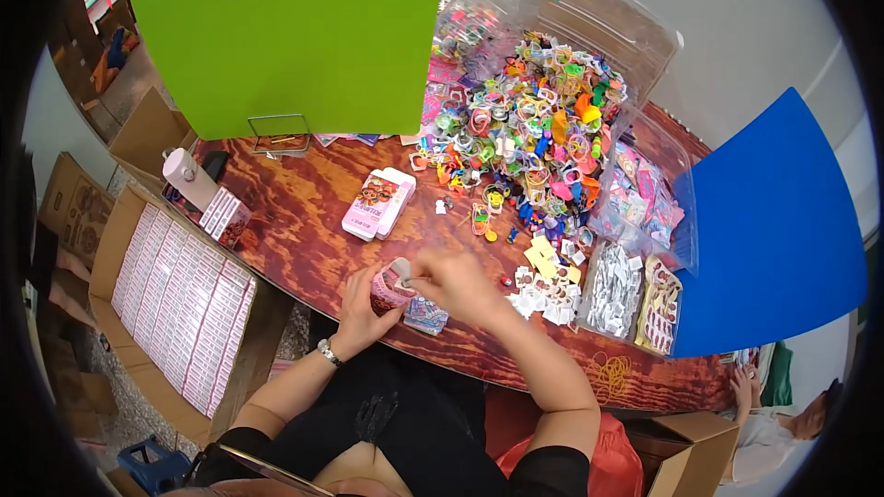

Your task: Packing small toy figurines into pink plastic boxes at a workstation.

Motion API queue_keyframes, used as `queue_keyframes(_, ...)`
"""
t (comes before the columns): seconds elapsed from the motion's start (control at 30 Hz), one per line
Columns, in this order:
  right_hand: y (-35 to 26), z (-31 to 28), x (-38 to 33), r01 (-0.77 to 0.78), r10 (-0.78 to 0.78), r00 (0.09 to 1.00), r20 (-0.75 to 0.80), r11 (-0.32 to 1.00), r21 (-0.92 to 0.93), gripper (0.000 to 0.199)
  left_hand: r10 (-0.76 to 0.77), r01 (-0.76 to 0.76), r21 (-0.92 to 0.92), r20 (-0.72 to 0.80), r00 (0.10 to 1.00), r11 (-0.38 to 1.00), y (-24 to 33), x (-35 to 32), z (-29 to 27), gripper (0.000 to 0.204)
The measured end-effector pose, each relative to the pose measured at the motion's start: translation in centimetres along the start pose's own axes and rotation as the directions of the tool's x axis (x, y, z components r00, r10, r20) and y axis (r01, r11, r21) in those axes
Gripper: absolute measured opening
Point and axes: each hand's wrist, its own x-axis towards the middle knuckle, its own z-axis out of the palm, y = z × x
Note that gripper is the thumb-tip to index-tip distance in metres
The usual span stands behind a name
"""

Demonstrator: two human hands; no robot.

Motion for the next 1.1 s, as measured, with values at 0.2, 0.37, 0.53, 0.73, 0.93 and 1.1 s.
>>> queue_keyframes(0.2, -2.8, 2.8, 0.3, 0.177, -0.188, 0.981, -0.043, 0.967, -0.182, 0.022, 0.0, 0.0, 0.003, -0.074, 0.997, 1.0, -0.2, -0.4, -0.8, 0.087)
queue_keyframes(0.37, -1.9, 4.0, -1.7, 0.301, -0.416, 0.839, -0.351, 0.892, -0.337, 0.034, -0.003, -0.013, -0.084, -0.19, 0.982, 0.996, -0.5, -0.7, -1.2, 0.099)
queue_keyframes(0.53, -0.8, 7.0, -2.7, 0.249, -0.355, 0.819, -0.45, 0.928, -0.279, 0.03, 0.051, -0.064, -0.053, -0.212, 0.976, 0.997, -1.7, -1.3, -0.8, 0.11)
queue_keyframes(0.73, -1.9, 6.6, -3.3, 0.4, -0.572, 0.746, -0.341, 0.794, -0.457, 0.034, 0.286, -0.326, -0.094, -0.296, 0.911, 0.941, -1.2, -1.1, -2.2, 0.107)
queue_keyframes(0.93, -2.7, 6.6, -3.6, 0.394, -0.558, 0.786, -0.267, 0.784, -0.479, 0.031, 0.377, -0.399, -0.032, -0.266, 0.887, 0.916, -1.4, -1.1, -2.8, 0.091)
queue_keyframes(1.1, -2.6, 6.3, -3.1, 0.361, -0.408, 0.861, -0.305, 0.911, -0.201, 0.03, 0.38, -0.4, -0.053, -0.223, 0.898, 0.915, -1.7, -1.0, -2.7, 0.083)
